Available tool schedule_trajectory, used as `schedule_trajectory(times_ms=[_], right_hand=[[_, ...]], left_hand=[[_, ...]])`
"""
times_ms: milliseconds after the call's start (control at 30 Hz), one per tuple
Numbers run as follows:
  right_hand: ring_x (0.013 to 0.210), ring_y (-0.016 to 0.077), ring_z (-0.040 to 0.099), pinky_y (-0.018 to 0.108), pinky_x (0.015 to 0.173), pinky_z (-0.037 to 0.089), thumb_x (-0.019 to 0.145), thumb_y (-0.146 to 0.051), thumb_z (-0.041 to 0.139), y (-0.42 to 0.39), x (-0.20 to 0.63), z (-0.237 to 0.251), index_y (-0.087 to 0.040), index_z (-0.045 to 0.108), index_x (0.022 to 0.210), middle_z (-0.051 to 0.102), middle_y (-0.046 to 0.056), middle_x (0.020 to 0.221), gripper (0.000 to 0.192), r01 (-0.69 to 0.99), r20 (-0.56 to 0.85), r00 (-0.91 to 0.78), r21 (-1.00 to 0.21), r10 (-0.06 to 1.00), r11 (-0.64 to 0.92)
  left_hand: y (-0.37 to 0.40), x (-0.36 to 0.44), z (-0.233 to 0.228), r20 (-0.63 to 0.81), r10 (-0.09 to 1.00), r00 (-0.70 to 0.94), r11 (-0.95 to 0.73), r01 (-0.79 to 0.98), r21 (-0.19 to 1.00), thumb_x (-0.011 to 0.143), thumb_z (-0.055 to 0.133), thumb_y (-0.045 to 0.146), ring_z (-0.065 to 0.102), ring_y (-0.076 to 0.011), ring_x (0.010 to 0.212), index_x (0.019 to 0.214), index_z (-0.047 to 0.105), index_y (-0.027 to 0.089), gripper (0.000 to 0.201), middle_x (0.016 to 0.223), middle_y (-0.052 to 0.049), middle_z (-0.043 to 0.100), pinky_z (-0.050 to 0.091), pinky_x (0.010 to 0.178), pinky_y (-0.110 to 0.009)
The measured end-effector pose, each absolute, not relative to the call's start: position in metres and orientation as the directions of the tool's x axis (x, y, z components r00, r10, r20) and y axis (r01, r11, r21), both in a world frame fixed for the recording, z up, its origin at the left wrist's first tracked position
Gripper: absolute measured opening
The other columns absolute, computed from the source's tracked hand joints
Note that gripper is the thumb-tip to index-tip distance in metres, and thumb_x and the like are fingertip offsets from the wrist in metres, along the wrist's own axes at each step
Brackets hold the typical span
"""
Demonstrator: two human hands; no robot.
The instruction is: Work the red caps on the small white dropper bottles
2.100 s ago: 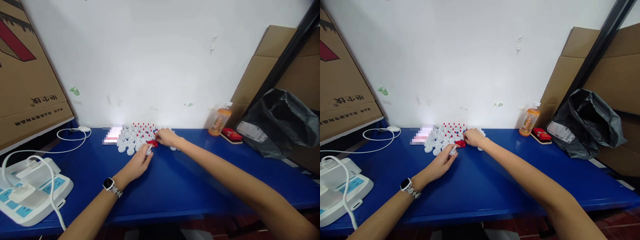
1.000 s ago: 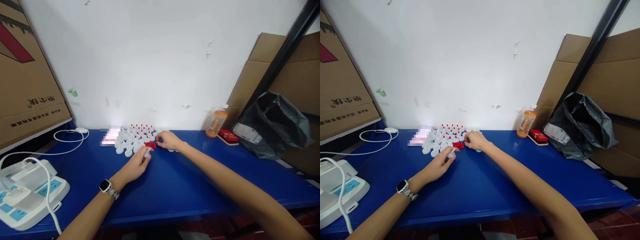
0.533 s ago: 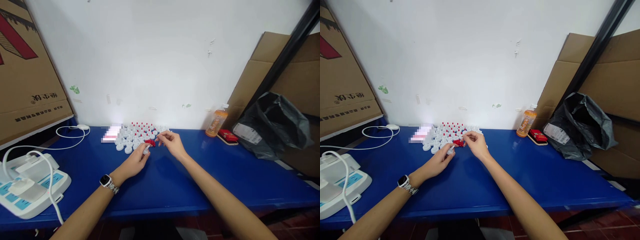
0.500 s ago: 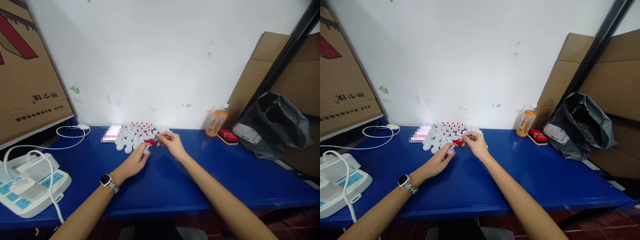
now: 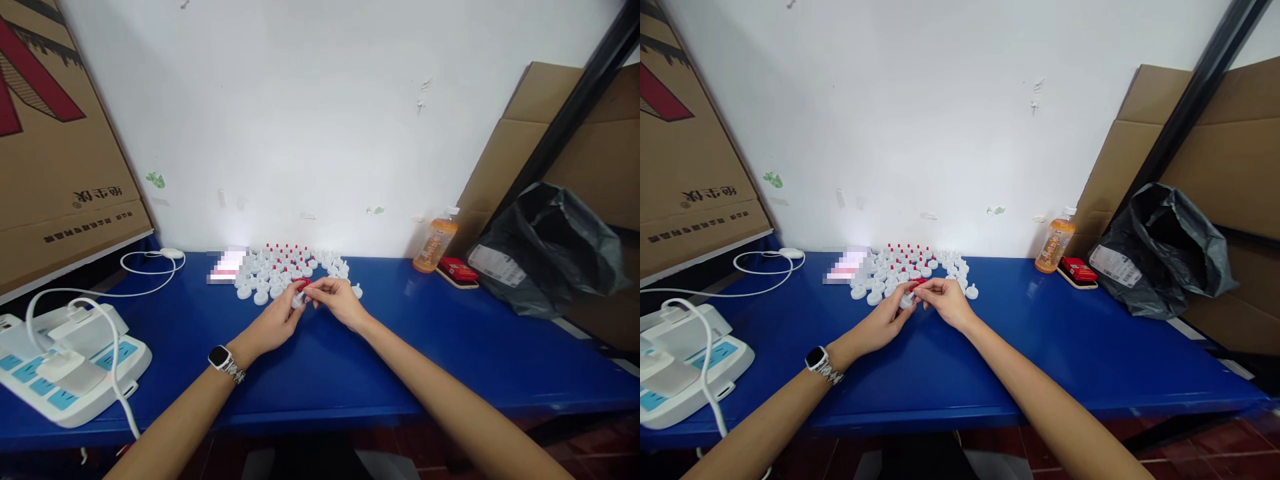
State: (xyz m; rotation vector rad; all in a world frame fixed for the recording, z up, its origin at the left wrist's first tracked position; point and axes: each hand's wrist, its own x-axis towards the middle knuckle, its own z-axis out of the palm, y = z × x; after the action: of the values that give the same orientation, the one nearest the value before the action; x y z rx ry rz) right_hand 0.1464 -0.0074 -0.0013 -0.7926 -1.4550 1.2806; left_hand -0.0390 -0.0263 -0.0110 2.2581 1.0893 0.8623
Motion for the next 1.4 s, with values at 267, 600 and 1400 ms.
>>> schedule_trajectory(times_ms=[267,600,1400], right_hand=[[0.054,0.0106,0.055,0.026,0.057,0.046,0.066,-0.044,0.083,-0.011,0.141,-0.001,-0.017,0.066,0.075,0.068,0.001,0.066,0.032,-0.192,0.290,-0.198,-0.948,0.936,0.253],[0.059,0.0134,0.057,0.027,0.059,0.046,0.076,-0.046,0.075,-0.018,0.127,-0.013,-0.019,0.066,0.072,0.067,0.001,0.068,0.028,-0.113,0.388,-0.074,-0.919,0.919,0.379],[0.072,0.0168,0.061,0.028,0.070,0.036,0.077,-0.015,0.059,0.078,0.168,0.037,-0.020,0.061,0.079,0.069,0.002,0.075,0.006,0.874,0.334,-0.345,-0.226,0.877,0.430]], left_hand=[[-0.032,-0.037,-0.015,0.331,0.820,0.466,-0.558,0.525,0.643,0.100,0.038,0.045,0.038,-0.0295,0.142,0.155,0.011,0.019,0.066,0.157,-0.018,0.031,0.032,0.116,-0.049],[-0.033,-0.033,-0.022,0.350,0.812,0.468,-0.560,0.453,0.694,0.101,0.037,0.045,0.024,-0.0279,0.149,0.157,0.001,0.021,0.071,0.162,-0.017,0.019,0.024,0.120,-0.052],[-0.027,-0.031,-0.017,0.301,0.811,0.502,-0.551,0.482,0.681,0.097,0.044,0.039,0.057,-0.0150,0.085,0.137,0.041,0.025,0.042,0.114,-0.007,0.055,0.051,0.081,-0.035]])
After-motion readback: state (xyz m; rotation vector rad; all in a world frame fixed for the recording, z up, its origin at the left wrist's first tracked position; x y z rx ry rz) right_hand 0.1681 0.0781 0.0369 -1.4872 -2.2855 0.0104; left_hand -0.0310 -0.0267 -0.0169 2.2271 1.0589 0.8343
